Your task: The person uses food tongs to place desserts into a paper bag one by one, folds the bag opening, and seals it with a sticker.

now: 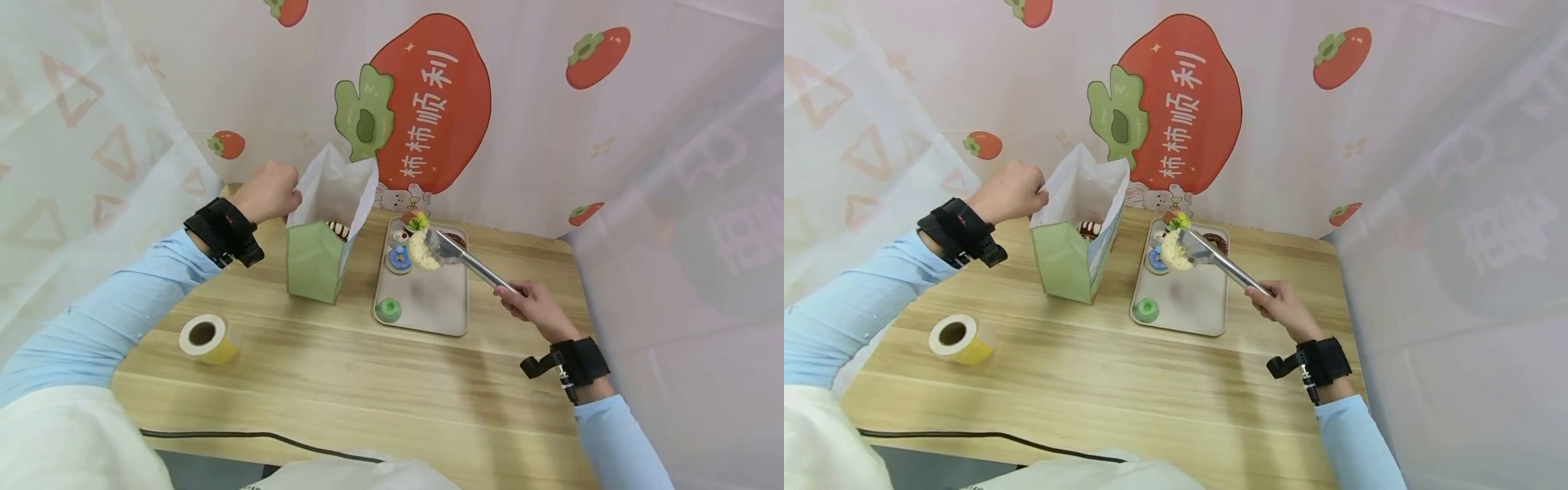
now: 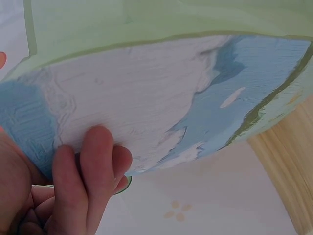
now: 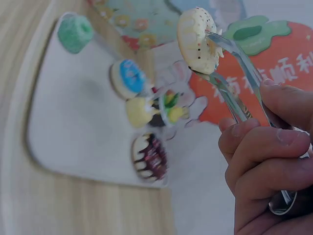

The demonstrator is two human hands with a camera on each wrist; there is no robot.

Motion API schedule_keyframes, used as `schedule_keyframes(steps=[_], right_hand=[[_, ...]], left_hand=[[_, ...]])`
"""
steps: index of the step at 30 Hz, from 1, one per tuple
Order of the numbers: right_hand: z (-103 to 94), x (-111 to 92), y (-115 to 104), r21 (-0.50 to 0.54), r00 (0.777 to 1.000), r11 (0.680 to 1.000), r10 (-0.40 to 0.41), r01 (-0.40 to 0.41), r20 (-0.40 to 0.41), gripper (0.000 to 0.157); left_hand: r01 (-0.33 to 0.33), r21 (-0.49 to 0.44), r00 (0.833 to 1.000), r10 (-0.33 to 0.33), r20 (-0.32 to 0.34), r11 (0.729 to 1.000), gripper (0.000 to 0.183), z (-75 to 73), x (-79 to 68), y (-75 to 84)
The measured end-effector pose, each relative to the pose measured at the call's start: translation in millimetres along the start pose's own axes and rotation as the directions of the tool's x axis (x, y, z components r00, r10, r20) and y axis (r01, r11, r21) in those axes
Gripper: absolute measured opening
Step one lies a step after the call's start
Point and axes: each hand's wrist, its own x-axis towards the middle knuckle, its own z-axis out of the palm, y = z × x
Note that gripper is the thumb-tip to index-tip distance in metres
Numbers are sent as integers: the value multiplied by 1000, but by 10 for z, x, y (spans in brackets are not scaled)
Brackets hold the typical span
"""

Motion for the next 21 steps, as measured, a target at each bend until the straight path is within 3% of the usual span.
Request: schedule_keyframes(steps=[12, 21], right_hand=[[-2, 226, -648, 25, 991, 991, -132, 133, -15, 29], [168, 490, -1233, -33, 978, 978, -205, 206, 28, 30]], left_hand=[[-9, 7, 1000, 9, 14, 1000, 22, -3, 23, 26], [-13, -5, 1000, 13, 7, 1000, 25, -20, 27, 64]])
